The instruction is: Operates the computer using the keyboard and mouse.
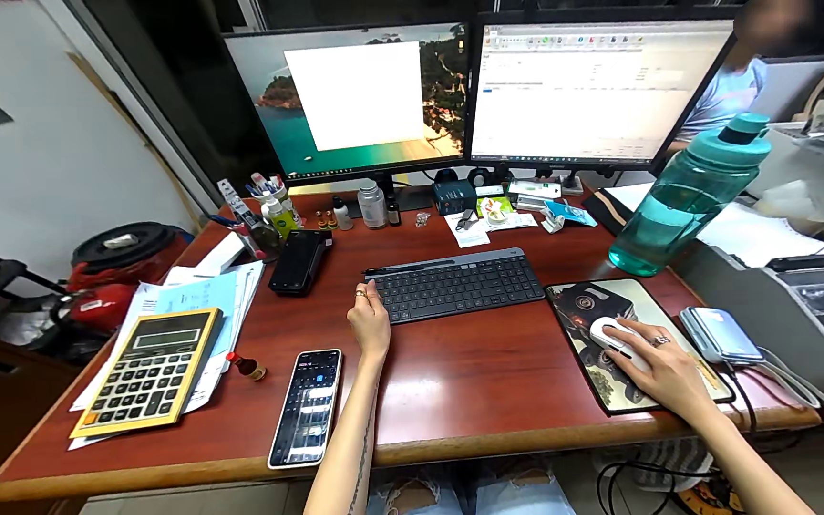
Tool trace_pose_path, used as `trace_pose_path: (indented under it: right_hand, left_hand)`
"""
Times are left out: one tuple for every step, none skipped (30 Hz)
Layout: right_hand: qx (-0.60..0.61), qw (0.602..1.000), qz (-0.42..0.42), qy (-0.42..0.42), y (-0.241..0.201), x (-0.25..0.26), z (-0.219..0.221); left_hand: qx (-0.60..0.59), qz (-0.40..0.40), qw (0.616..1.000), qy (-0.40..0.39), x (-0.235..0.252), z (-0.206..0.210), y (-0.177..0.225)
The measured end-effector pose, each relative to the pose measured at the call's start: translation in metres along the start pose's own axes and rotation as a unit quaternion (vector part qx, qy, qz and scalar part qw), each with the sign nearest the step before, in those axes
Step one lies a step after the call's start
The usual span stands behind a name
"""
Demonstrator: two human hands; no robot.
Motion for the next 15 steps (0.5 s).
trace_pose_path:
  right_hand:
    - [-0.001,1.000,0.000,0.002,0.0000,-0.0002,-0.0007]
    - [-0.001,1.000,0.000,0.003,0.0001,-0.0002,-0.0008]
    - [-0.003,1.000,0.000,0.003,0.0003,-0.0003,-0.0005]
    - [-0.005,1.000,0.000,0.001,0.0001,-0.0002,-0.0002]
    - [-0.007,1.000,-0.001,0.002,-0.0003,-0.0001,-0.0003]
    - [-0.007,1.000,-0.002,0.002,-0.0003,0.0001,-0.0001]
    - [-0.008,1.000,-0.002,0.002,-0.0003,0.0001,0.0002]
    - [-0.007,1.000,-0.002,0.002,-0.0001,0.0003,0.0004]
    - [-0.006,1.000,-0.002,0.002,-0.0004,0.0003,0.0004]
    - [-0.005,1.000,-0.002,0.002,-0.0004,0.0002,0.0005]
    - [-0.006,1.000,-0.001,0.003,-0.0005,0.0001,0.0005]
    - [-0.006,1.000,0.000,0.002,-0.0002,0.0000,0.0006]
    - [-0.005,1.000,0.002,0.001,0.0003,0.0000,0.0009]
    - [-0.004,1.000,0.003,-0.001,0.0009,-0.0001,0.0014]
    - [-0.004,1.000,0.003,-0.003,0.0014,-0.0001,0.0020]
  left_hand:
    - [0.000,0.000,1.000,0.002,0.0001,-0.0002,0.0001]
    - [-0.001,-0.001,1.000,0.001,0.0001,0.0000,0.0002]
    - [-0.002,-0.002,1.000,0.001,0.0001,0.0003,0.0002]
    - [-0.002,0.000,1.000,0.002,0.0002,0.0003,0.0003]
    - [-0.003,0.001,1.000,0.003,0.0003,0.0004,0.0004]
    - [-0.002,0.001,1.000,0.003,0.0006,0.0001,0.0007]
    - [-0.002,0.001,1.000,0.002,0.0008,-0.0004,0.0009]
    - [-0.002,0.001,1.000,0.003,0.0009,-0.0009,0.0012]
    - [-0.003,0.001,1.000,0.005,0.0010,-0.0012,0.0013]
    - [-0.003,0.002,1.000,0.006,0.0010,-0.0017,0.0019]
    - [-0.003,0.002,1.000,0.006,0.0009,-0.0018,0.0022]
    - [-0.003,0.002,1.000,0.005,0.0008,-0.0019,0.0026]
    - [-0.002,0.002,1.000,0.004,0.0009,-0.0017,0.0027]
    - [-0.001,0.001,1.000,0.004,0.0009,-0.0017,0.0027]
    - [-0.001,0.000,1.000,0.005,0.0007,-0.0020,0.0025]
Point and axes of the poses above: each hand's wrist, its own x-axis towards the middle knuckle, its own z-axis out of the palm, y = z × x, the point moved 10 cm from there along x, towards the middle knuckle, and after that the axes turned 2 degrees about z, right-handed, at the moved point
